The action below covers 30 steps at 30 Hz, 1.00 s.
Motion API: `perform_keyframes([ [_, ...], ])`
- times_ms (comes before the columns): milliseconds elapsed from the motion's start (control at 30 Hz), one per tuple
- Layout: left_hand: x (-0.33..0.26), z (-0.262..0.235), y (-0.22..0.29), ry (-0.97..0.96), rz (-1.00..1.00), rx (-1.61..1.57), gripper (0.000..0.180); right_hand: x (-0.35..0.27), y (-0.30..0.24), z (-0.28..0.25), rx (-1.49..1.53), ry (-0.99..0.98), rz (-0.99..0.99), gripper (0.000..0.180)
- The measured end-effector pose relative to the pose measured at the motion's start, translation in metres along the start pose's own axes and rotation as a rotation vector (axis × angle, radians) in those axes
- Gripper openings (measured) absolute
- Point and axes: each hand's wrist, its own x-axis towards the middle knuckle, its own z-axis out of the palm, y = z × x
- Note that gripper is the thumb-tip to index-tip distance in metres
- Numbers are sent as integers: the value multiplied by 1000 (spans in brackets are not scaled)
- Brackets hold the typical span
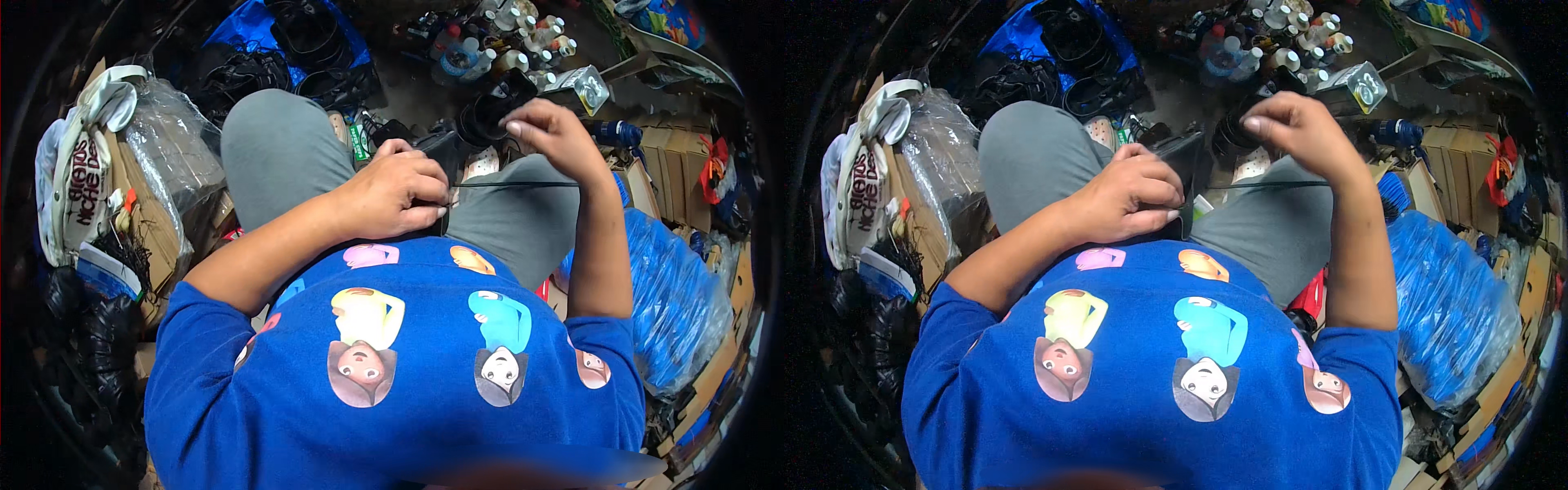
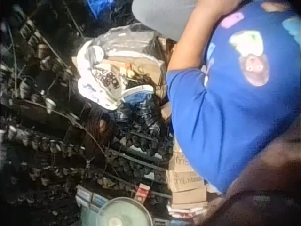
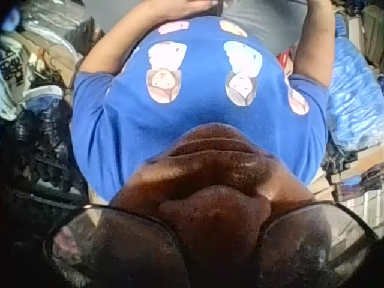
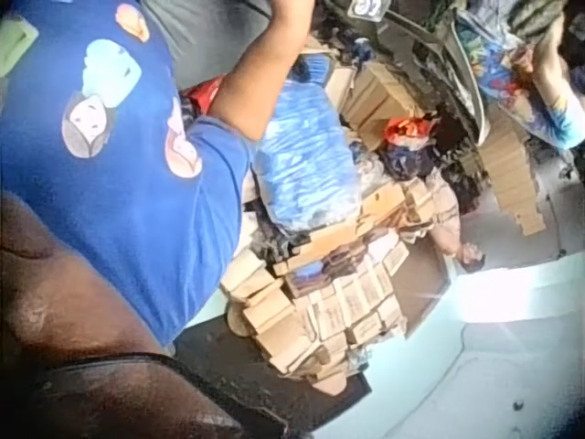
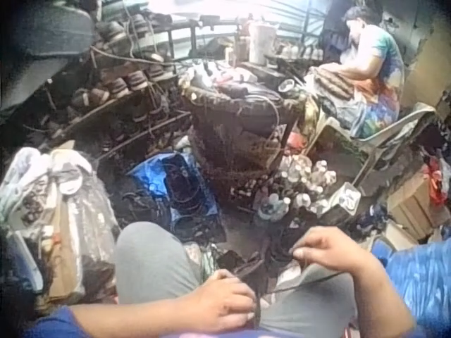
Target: Manually assembling and finishing leather shoe components, including trimming material and threading straps.
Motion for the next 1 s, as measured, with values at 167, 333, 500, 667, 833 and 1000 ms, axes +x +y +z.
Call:
perform_keyframes([
  [167, -7, -17, -14, -83, -251, -76, 11, 75, 40, -14, -54, -76, 119, 30],
  [333, -11, -54, -28, 385, -565, -375, 12, 146, 88, 10, -150, -198, 131, 29],
  [500, -22, -123, -27, 615, -608, -592, 12, 199, 140, 62, -383, -308, 144, 33],
  [667, -37, -139, -53, 764, -674, -447, 14, 227, 127, 151, -801, -475, 61, 49],
  [833, -31, -145, -62, 900, -673, -391, 13, 225, 134, 213, -813, -691, -72, 57],
  [1000, -37, -152, -68, 990, -695, -386, 14, 232, 134, 209, -896, -723, -60, 38],
])
